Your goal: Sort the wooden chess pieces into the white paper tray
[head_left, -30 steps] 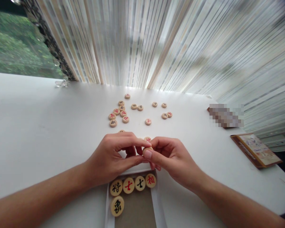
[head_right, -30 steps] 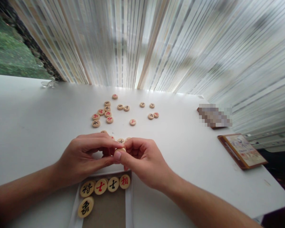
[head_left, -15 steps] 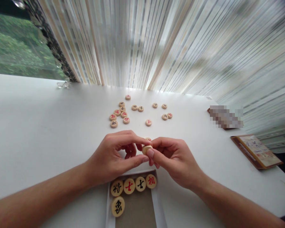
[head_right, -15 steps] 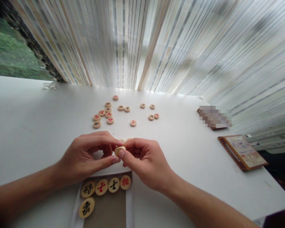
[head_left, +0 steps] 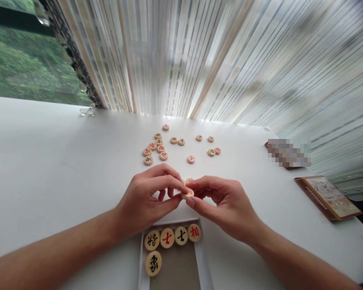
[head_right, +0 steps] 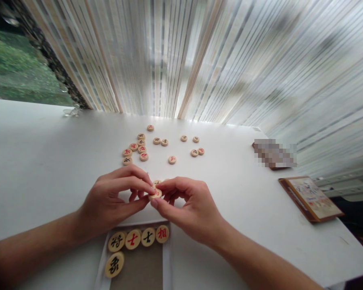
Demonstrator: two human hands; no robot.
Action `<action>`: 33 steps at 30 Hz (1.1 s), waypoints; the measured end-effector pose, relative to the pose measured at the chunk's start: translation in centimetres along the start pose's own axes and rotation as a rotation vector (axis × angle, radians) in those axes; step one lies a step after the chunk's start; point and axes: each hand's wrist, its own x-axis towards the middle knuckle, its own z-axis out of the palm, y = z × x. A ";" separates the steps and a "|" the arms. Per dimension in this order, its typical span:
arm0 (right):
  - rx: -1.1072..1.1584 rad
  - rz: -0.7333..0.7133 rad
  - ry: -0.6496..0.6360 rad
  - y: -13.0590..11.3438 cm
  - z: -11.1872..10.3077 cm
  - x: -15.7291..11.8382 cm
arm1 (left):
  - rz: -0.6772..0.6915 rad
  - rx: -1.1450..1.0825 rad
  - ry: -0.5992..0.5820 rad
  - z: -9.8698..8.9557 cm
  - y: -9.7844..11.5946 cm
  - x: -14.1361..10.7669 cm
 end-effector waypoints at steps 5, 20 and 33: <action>-0.138 0.010 -0.032 -0.2 -0.4 0.3 | -0.019 0.005 -0.049 0.0 -0.1 0.1; -0.711 -0.516 -0.413 -2.8 2.4 -4.7 | -0.278 -0.036 0.097 0.2 -0.2 0.2; -0.792 -0.682 -0.409 -1.4 2.6 -5.3 | -0.276 -0.039 0.090 0.2 -0.3 0.3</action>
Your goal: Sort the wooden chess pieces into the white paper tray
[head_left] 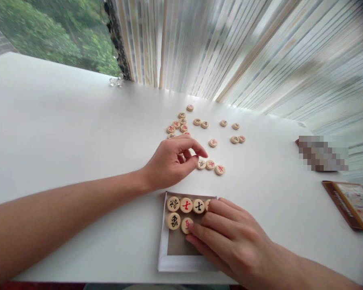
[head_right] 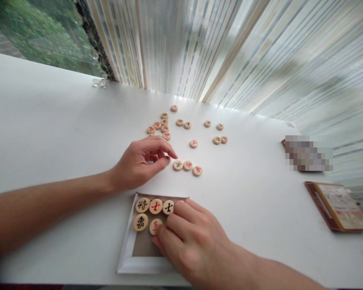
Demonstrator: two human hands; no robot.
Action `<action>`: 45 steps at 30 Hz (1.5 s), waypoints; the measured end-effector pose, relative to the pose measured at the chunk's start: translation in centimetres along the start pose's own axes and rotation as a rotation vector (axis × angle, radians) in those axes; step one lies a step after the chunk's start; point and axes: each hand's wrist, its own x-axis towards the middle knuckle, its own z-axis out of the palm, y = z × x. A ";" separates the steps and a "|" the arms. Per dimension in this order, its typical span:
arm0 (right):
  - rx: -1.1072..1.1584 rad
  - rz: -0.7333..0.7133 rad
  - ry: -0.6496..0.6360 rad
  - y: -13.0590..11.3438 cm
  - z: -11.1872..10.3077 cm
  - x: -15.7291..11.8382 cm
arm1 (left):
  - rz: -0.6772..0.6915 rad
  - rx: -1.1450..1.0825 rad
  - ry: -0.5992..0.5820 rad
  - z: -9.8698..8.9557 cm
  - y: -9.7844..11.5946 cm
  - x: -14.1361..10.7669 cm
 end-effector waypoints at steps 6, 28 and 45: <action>-0.015 -0.017 0.024 0.1 0.1 0.2 | 0.020 0.005 -0.004 0.0 0.1 0.0; -0.005 0.035 0.059 0.2 0.3 0.2 | 0.006 0.021 -0.005 0.0 0.3 0.1; 0.059 0.030 0.329 3.0 -0.9 1.3 | -0.021 -0.021 0.043 -0.5 0.2 0.2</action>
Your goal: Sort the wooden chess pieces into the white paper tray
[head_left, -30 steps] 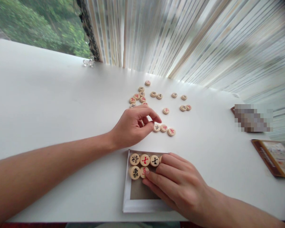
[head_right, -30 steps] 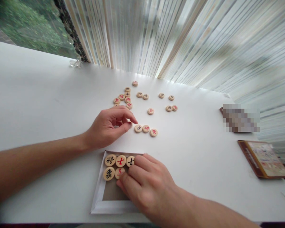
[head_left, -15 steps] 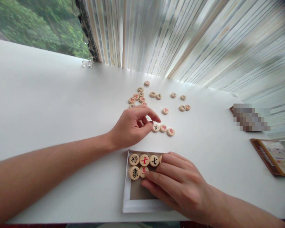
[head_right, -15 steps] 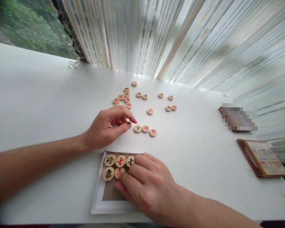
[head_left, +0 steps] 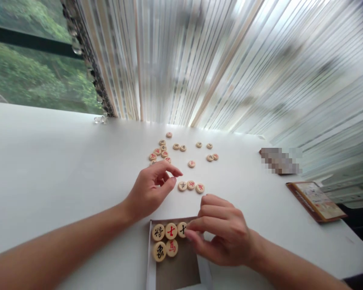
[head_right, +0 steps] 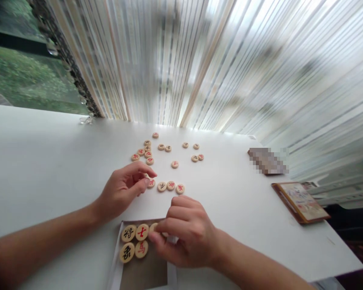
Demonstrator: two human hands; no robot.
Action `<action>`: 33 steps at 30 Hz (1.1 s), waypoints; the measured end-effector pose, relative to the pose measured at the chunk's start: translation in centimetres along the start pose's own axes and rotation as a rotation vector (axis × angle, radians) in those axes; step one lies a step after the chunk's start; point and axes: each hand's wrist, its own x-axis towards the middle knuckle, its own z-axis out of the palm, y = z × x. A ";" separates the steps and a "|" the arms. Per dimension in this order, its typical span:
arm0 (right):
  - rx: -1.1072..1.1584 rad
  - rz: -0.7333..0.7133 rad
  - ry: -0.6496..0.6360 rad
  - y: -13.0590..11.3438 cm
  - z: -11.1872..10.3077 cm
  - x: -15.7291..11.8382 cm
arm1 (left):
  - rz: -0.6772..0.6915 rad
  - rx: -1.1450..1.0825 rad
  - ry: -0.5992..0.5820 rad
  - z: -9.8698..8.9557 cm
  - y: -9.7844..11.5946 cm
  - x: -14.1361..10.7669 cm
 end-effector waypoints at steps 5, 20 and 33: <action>-0.046 0.080 0.129 2.9 -1.2 0.6 | 0.002 0.019 0.020 -1.0 -0.2 0.7; -0.117 0.861 0.493 15.4 -5.0 -1.3 | -0.091 0.498 0.334 -6.7 -3.3 4.9; -0.078 0.763 0.356 13.6 -2.7 -1.4 | -0.171 0.604 0.223 -6.3 -4.5 5.0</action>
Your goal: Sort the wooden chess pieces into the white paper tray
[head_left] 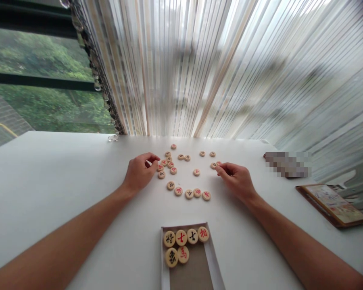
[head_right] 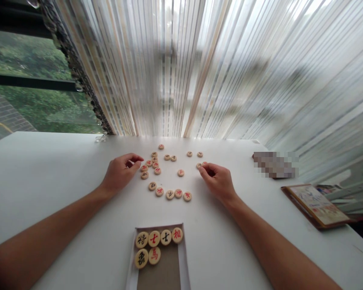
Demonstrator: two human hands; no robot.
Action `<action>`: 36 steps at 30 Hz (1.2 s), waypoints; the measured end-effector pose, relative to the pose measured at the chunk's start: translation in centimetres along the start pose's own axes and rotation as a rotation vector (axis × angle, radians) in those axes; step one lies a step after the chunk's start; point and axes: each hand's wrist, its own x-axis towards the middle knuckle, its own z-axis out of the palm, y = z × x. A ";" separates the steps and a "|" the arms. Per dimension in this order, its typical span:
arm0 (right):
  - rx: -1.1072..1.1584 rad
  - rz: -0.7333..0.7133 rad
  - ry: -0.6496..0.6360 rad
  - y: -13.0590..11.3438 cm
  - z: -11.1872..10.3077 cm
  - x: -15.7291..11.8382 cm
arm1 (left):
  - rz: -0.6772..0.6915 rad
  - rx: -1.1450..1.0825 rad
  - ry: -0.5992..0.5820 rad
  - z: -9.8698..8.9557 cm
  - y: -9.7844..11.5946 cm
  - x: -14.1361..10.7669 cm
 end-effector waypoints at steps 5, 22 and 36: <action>-0.010 -0.016 -0.046 -0.1 0.4 -0.4 | 0.001 0.002 -0.012 0.2 -0.3 0.1; 0.004 -0.032 -0.138 -0.1 0.4 -0.6 | -0.033 0.013 -0.038 0.2 -0.2 0.2; -0.055 -0.221 -0.213 -0.9 0.5 -0.6 | -0.027 0.027 -0.045 0.1 0.0 0.2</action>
